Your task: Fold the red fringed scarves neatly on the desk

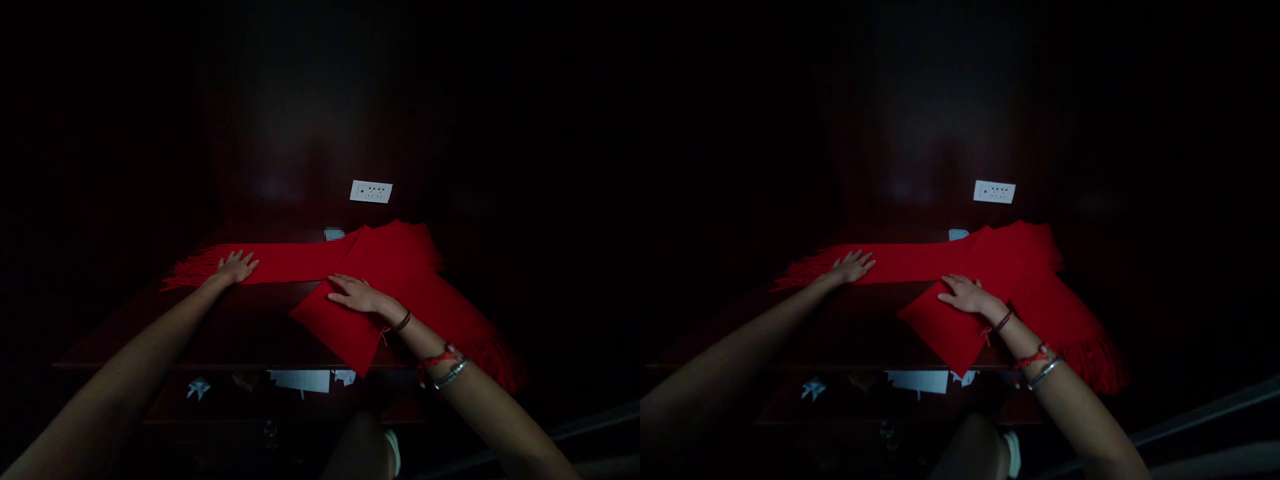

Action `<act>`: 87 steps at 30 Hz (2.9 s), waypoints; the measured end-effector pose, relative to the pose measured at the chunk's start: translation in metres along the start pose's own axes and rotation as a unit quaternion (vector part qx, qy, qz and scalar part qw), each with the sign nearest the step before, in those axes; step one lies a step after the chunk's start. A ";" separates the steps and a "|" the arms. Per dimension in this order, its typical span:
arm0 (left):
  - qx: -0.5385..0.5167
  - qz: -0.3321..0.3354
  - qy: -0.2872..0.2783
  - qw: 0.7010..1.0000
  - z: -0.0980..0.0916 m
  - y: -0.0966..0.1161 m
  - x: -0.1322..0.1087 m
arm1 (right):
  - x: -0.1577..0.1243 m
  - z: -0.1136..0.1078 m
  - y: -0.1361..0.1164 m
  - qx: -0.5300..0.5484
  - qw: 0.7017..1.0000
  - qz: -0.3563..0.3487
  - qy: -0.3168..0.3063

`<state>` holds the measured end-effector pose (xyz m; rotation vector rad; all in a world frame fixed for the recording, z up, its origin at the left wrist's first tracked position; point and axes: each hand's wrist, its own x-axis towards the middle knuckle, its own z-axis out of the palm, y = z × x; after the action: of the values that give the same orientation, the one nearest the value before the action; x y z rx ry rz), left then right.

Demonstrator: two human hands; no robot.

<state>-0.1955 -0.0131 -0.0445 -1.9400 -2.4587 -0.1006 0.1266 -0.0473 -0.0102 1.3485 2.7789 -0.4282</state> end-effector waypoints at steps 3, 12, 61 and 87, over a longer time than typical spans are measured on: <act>0.002 -0.008 -0.024 1.000 0.005 -0.005 0.000 | -0.015 0.014 0.013 -0.030 0.999 0.009 -0.004; -0.005 0.079 0.178 0.981 -0.005 0.029 -0.018 | -0.032 0.013 0.012 -0.027 0.994 0.062 0.087; -0.015 -0.096 0.059 0.994 -0.006 -0.004 -0.015 | 0.083 -0.001 -0.020 -0.013 0.996 0.042 0.077; -0.019 -0.028 -0.091 0.995 -0.007 0.013 -0.012 | 0.149 -0.026 0.047 -0.120 0.976 0.151 0.095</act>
<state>-0.1798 -0.0223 -0.0378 -1.9781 -2.6435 0.0294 0.0725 0.1018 -0.0168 1.7882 2.5845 0.0513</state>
